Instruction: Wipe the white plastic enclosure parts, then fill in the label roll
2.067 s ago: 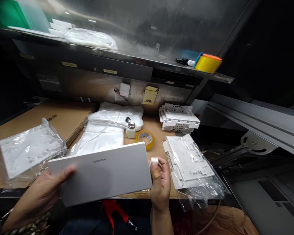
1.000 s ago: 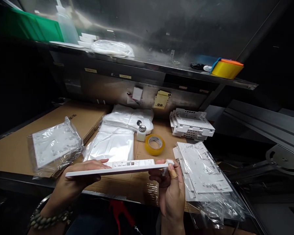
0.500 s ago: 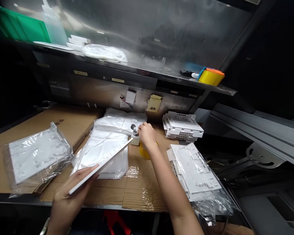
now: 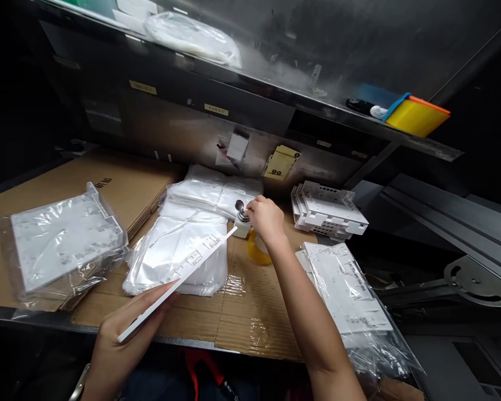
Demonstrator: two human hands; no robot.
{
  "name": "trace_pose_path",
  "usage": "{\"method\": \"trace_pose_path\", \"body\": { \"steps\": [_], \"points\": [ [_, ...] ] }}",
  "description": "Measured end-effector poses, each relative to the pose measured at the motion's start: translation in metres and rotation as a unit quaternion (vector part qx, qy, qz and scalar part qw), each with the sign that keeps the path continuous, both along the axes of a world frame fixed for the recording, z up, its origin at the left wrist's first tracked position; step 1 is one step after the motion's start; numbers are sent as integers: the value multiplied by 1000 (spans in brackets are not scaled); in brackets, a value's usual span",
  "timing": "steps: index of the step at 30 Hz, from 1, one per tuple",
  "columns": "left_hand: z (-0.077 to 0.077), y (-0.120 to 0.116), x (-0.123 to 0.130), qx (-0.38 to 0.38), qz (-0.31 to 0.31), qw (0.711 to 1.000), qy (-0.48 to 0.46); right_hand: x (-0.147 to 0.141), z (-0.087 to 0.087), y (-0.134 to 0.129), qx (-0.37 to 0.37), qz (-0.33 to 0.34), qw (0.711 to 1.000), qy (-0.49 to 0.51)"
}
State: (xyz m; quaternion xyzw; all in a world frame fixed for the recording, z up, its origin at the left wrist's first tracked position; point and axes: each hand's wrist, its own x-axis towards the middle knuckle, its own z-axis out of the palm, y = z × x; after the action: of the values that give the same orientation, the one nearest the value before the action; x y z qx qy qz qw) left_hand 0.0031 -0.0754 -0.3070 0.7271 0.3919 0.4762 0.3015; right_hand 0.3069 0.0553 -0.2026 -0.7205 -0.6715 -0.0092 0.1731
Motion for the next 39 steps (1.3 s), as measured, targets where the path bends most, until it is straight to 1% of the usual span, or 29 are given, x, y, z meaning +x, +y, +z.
{"method": "trace_pose_path", "body": {
  "steps": [1,3,4,5,7,9,12,14,18,19,22,23,27,28,32,33,34,37,39],
  "points": [
    [0,-1,0,-8,-2,1000,-2,-5,3,-12,19,-1,1000,17],
    [0,-2,0,-24,-6,1000,-7,-21,7,-45,63,18,995,79],
    [0,-3,0,-32,-9,999,-7,-32,8,-63,96,52,982,155],
    [1,-3,1,-38,-9,999,-7,-45,7,-81,108,96,964,225],
    [2,-4,2,-43,-10,999,-7,-69,3,-111,91,159,941,285],
    [5,-4,3,-44,-11,999,-8,-88,-3,-126,101,181,931,300],
    [7,-3,5,-35,-9,999,-9,-99,-10,-130,130,163,933,293],
    [6,-3,5,-34,-9,999,-9,-100,-11,-129,127,157,938,282],
    [4,-3,5,-36,-10,999,-8,-101,-10,-129,102,196,937,273],
    [5,-4,5,-37,-8,999,-10,-101,-10,-129,108,193,936,274],
    [6,-4,6,-43,-9,999,-16,-101,-12,-129,149,148,937,278],
    [6,-4,6,-42,-11,999,-17,-102,-13,-130,157,144,936,279],
    [6,-4,6,-28,-8,999,-22,-100,-16,-129,137,202,924,294],
    [6,-4,6,-30,-7,999,-25,-99,-16,-127,141,201,923,296],
    [7,-5,7,-53,-2,998,-32,-99,-16,-125,191,133,925,299],
    [7,-5,7,-55,-1,998,-35,-103,-15,-127,185,139,925,300],
    [7,-4,6,-54,1,998,-41,-109,-15,-131,172,161,924,301],
    [6,-3,5,-51,0,997,-57,-126,-14,-143,146,249,907,306],
    [6,-3,5,-52,0,997,-63,-130,-13,-145,142,265,901,313]
  ]
}}
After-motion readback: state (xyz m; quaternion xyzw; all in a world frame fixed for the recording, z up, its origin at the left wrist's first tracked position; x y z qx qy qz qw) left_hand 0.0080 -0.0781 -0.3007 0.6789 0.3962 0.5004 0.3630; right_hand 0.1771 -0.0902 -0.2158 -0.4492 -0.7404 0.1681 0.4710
